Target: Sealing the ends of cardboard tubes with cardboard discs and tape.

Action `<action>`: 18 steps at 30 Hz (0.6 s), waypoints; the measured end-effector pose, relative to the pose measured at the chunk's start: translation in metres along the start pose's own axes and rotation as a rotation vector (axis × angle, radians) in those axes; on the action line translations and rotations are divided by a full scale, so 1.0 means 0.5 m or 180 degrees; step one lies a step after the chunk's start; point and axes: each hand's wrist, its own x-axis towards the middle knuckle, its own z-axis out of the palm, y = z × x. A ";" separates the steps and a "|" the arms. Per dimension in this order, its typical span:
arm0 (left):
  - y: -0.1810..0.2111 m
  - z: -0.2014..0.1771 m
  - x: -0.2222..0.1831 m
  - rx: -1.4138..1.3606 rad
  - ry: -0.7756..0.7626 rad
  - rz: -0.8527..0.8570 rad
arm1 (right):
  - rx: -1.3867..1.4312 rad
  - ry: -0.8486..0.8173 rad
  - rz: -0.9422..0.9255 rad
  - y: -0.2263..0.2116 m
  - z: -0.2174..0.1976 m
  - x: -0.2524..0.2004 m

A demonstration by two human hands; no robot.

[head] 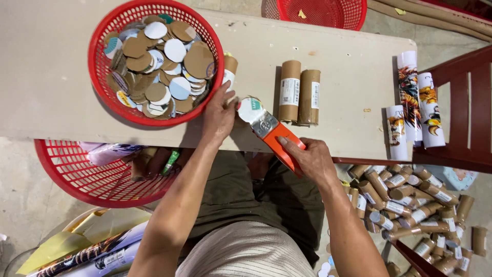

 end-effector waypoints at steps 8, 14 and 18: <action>0.080 0.011 -0.093 0.1475 0.0205 0.1484 | -0.0641 -0.0060 0.0079 -0.047 -0.033 -0.001; 0.050 0.024 -0.075 0.1870 0.0047 0.1392 | -0.2384 0.0130 -0.0312 -0.115 -0.028 -0.008; 0.086 0.003 -0.062 0.1373 0.0152 0.1755 | -0.3097 0.0577 -0.0924 -0.104 -0.024 -0.046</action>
